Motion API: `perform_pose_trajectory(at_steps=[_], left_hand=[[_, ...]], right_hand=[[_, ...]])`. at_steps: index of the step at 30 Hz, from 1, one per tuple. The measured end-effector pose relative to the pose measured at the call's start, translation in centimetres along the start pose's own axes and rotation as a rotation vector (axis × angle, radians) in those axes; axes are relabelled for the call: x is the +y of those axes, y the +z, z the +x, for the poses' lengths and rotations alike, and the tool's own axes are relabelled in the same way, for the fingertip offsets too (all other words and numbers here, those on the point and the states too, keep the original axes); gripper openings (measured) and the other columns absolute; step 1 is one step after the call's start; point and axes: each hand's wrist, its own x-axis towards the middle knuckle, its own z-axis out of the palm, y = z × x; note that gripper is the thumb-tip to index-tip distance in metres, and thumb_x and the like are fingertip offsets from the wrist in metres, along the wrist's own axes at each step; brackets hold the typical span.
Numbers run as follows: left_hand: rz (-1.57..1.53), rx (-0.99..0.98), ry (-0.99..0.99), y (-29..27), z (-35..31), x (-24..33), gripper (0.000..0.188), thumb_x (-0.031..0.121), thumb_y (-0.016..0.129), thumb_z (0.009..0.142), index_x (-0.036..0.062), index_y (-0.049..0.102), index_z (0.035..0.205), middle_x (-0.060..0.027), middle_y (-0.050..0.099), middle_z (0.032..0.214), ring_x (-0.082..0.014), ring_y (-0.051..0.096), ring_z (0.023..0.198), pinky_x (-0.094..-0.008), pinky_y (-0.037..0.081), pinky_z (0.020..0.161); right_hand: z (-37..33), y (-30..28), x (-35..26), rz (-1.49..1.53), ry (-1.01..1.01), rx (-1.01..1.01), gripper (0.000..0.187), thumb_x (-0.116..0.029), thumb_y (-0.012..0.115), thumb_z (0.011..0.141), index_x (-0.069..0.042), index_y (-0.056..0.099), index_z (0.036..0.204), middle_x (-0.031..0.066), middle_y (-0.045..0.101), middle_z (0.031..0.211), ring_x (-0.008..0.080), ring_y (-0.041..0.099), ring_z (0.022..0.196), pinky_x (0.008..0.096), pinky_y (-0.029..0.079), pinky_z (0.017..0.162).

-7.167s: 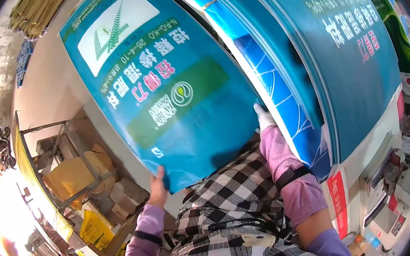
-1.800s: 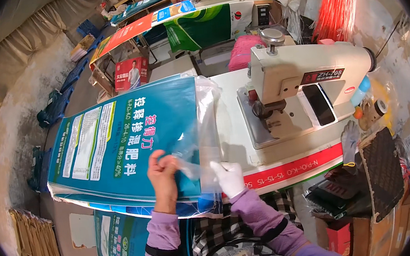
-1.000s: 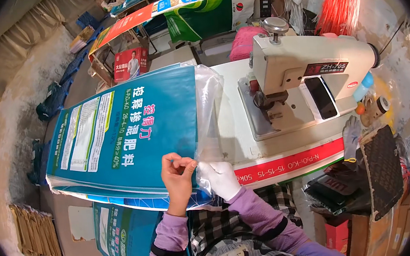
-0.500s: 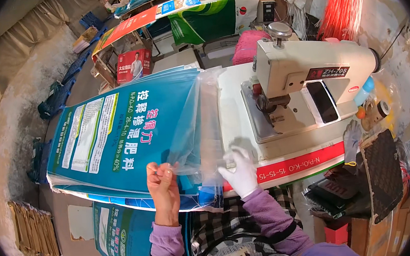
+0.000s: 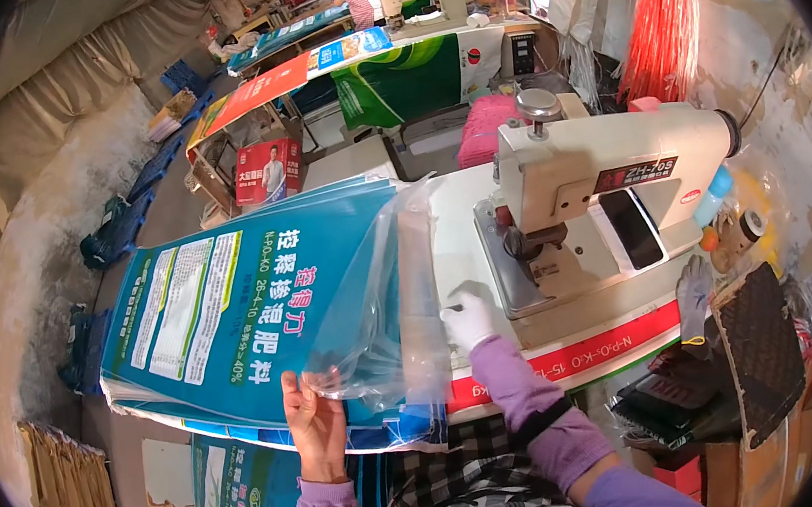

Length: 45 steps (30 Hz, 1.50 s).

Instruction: The person is using an industrial sewing machine to stitch and seal the tops of large plastic fertilizer bags.

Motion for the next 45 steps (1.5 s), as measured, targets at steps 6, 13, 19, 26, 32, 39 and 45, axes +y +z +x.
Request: perform_pose_trajectory(at_steps=[6,13,19,26,32,39,45], left_hand=[[0.021,-0.021,-0.016,0.4,-0.7,0.8,0.039,0.006,0.078,0.083,0.0153,0.049,0.107,0.0033,0.059,0.088,-0.0116,0.06,0.092,-0.0451,0.039,0.112],[-0.15,0.022,0.057,-1.3,-0.8,2.4,0.039,0.005,0.078,0.083,0.0155,0.051,0.108,0.0023,0.06,0.097,-0.014,0.06,0.1,-0.0457,0.038,0.113],[-0.213,0.027,0.088,-0.6,0.2,2.2,0.034,0.004,0.076,0.084,0.0155,0.052,0.105,0.0024,0.06,0.097,-0.0166,0.059,0.1,-0.0452,0.037,0.114],[-0.18,-0.099,0.02,-0.3,0.3,1.3,0.036,0.005,0.077,0.084,0.016,0.05,0.105,0.003,0.06,0.091,-0.0148,0.061,0.098,-0.042,0.039,0.112],[-0.343,-0.016,0.068,-2.4,1.3,4.6,0.031,0.004,0.072,0.087,0.0151,0.052,0.108,-0.0012,0.064,0.104,-0.0166,0.061,0.105,-0.0404,0.044,0.109],[-0.046,-0.158,0.075,2.1,0.6,1.2,0.026,0.019,0.072,0.091,0.0155,0.051,0.106,0.0002,0.063,0.104,-0.0215,0.061,0.107,-0.0408,0.045,0.103],[0.628,-0.208,0.013,4.6,-0.2,-2.8,0.03,0.007,0.074,0.084,0.0139,0.044,0.088,-0.0017,0.061,0.083,-0.0131,0.059,0.082,-0.0473,0.033,0.112]], right_hand=[[1.7,5.6,-8.7,0.522,-0.006,-0.011,0.044,-0.03,0.075,0.086,0.003,0.068,0.115,0.0103,0.072,0.098,0.0175,0.066,0.099,0.0319,0.048,0.093],[4.7,2.2,-7.9,0.095,-0.215,-0.198,0.029,-0.029,0.071,0.084,-0.001,0.071,0.092,0.0153,0.068,0.083,0.0206,0.064,0.075,0.0346,0.05,0.071],[2.5,-0.5,-4.9,-0.277,-0.303,0.108,0.037,-0.033,0.072,0.084,-0.001,0.069,0.102,0.0194,0.07,0.1,0.0277,0.07,0.092,0.0417,0.054,0.079],[5.5,4.3,-7.7,0.457,0.057,-0.531,0.042,-0.033,0.074,0.084,-0.004,0.068,0.114,0.0165,0.07,0.107,0.0314,0.068,0.095,0.043,0.053,0.086],[6.9,1.4,-3.4,-0.47,-0.148,0.081,0.022,-0.022,0.069,0.085,-0.004,0.069,0.098,0.02,0.068,0.092,0.0367,0.066,0.089,0.0437,0.052,0.082],[-1.4,-3.1,-8.1,-0.077,-0.318,0.263,0.027,-0.016,0.068,0.085,-0.002,0.064,0.107,0.0165,0.067,0.103,0.0328,0.066,0.096,0.0418,0.051,0.086],[-13.3,-3.8,-11.4,-0.002,-0.333,-0.746,0.068,-0.035,0.082,0.075,-0.004,0.054,0.128,0.0202,0.066,0.115,0.0344,0.065,0.109,0.0384,0.051,0.092]])
